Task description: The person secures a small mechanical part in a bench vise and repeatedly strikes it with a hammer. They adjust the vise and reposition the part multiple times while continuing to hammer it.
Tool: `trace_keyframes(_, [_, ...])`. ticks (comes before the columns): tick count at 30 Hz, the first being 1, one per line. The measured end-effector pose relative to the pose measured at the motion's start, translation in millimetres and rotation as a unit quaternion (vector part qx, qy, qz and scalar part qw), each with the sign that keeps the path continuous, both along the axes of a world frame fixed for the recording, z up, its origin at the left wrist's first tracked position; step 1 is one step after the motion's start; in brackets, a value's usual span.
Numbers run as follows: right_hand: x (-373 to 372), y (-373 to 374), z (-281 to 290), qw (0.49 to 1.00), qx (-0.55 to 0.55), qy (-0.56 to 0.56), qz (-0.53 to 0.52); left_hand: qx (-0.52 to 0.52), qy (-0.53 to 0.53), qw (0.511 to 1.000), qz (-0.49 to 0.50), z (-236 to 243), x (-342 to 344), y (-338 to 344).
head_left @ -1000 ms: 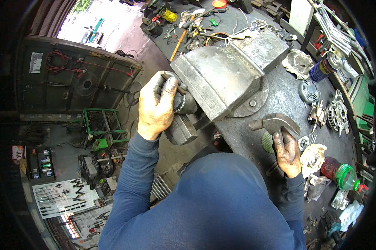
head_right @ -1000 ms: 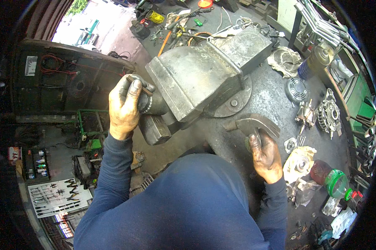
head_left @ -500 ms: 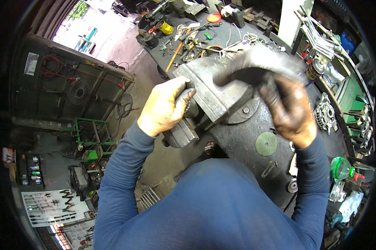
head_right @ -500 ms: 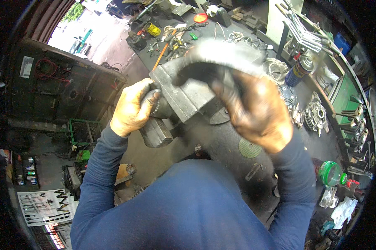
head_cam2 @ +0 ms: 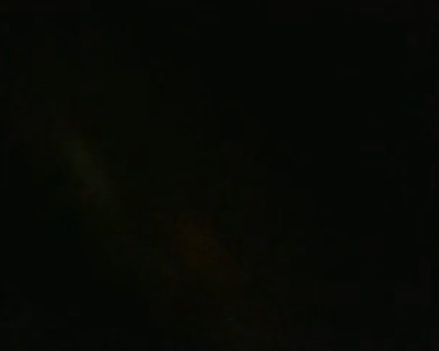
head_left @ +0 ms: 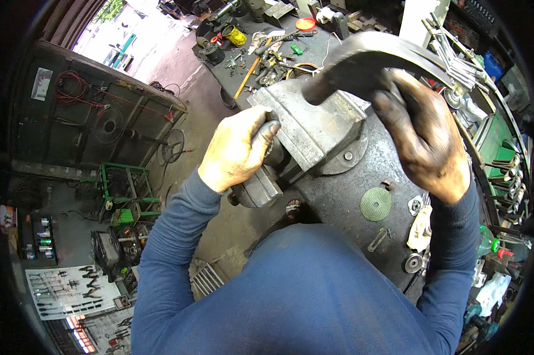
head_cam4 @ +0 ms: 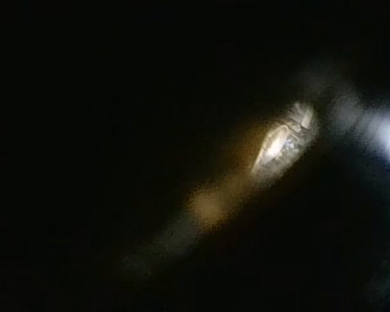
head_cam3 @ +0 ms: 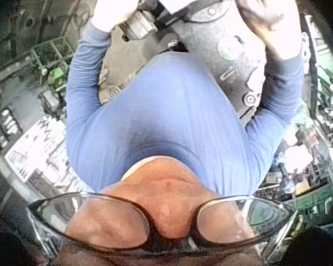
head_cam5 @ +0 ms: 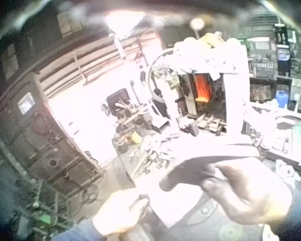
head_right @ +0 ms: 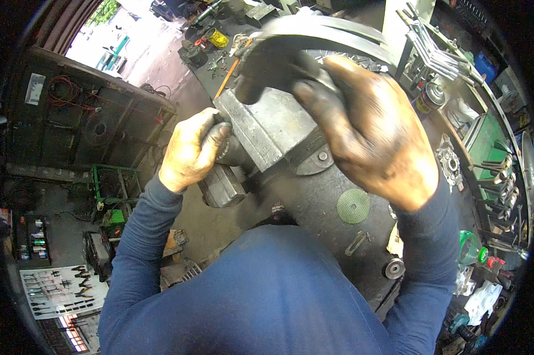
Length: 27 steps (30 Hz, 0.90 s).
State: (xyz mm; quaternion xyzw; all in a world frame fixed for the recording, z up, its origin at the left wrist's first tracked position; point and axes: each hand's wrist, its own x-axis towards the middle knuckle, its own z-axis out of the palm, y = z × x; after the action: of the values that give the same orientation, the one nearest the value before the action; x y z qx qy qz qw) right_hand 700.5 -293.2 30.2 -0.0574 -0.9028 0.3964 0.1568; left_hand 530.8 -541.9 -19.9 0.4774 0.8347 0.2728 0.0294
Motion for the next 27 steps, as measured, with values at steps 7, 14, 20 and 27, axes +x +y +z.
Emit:
trace_keyframes(7, [50, -2, -97, 0.988, -0.135, -0.039, -0.063, 0.212, -0.205, 0.944, 0.151, -22, 15, 7])
trace_keyframes(14, [66, -21, -177, 0.967, -0.239, -0.044, -0.076, 0.192, -0.213, 0.945, 0.159, -15, 20, 9])
trace_keyframes(20, [65, -9, -187, 0.963, -0.253, -0.076, -0.057, 0.164, -0.200, 0.956, 0.141, -15, 16, 5])
trace_keyframes(27, [56, -2, -163, 0.978, -0.193, -0.061, -0.054, 0.136, -0.169, 0.966, 0.142, -11, 19, 7])
